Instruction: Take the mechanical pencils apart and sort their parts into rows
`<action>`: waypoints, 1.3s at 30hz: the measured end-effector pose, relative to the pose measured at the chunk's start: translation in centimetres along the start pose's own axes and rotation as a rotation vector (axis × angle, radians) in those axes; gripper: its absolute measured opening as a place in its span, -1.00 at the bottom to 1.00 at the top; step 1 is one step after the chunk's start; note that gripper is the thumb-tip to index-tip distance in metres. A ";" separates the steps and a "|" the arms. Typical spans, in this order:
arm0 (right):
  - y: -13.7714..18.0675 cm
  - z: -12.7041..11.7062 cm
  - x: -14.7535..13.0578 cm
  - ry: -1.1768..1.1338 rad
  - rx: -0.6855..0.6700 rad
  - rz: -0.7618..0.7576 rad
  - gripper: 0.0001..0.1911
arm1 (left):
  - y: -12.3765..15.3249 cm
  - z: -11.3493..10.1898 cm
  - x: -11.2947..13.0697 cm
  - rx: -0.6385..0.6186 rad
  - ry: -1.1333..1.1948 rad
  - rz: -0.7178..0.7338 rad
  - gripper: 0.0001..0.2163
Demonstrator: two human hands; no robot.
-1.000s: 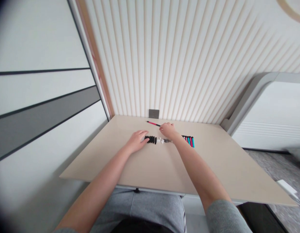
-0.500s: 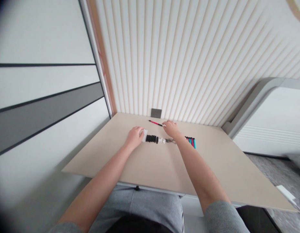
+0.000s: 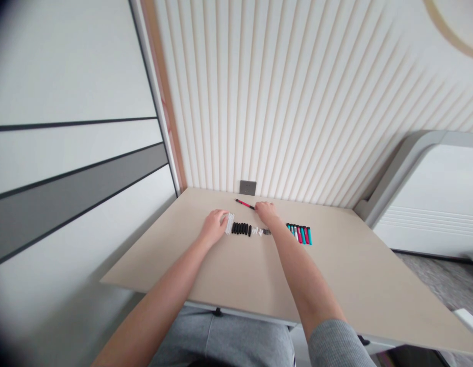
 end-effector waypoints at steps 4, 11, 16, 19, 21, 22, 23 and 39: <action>0.2 -0.2 -0.9 -0.013 0.028 0.004 -0.76 | 0.1 0.4 -0.5 -0.001 0.023 0.010 -0.82; 1.4 -2.8 -1.7 -0.032 0.089 -0.044 -0.65 | -0.1 0.4 -1.0 0.058 0.056 0.035 -0.67; 6.4 -5.2 -1.6 -0.153 0.213 -0.167 -0.64 | -0.6 0.0 0.0 0.104 0.091 0.099 -0.56; 9.9 -5.4 -1.6 -0.249 0.271 -0.179 -0.63 | -0.7 -0.2 1.3 0.056 0.148 0.188 -0.72; 11.6 -5.1 -1.2 -0.357 0.303 -0.143 -0.63 | -0.5 -0.1 2.1 0.001 0.165 0.242 -0.78; 12.2 -4.9 -1.0 -0.425 0.307 -0.125 -0.64 | -0.4 -0.2 2.5 -0.015 0.167 0.260 -0.79; 12.6 -4.7 -0.7 -0.500 0.302 -0.105 -0.64 | -0.4 -0.2 2.7 -0.025 0.171 0.276 -0.80; 12.9 -2.7 1.7 -0.781 0.161 0.159 -0.43 | 0.1 0.0 3.6 -0.066 0.266 0.311 -0.79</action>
Point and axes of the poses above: each hand's wrist, its own y-axis away from the middle knuckle, its own z-axis out of the palm, x = y × z, the point moved 6 cm from there along -y, towards the middle knuckle, and after that the axes turned 5 degrees about x, right-handed, at the moved point
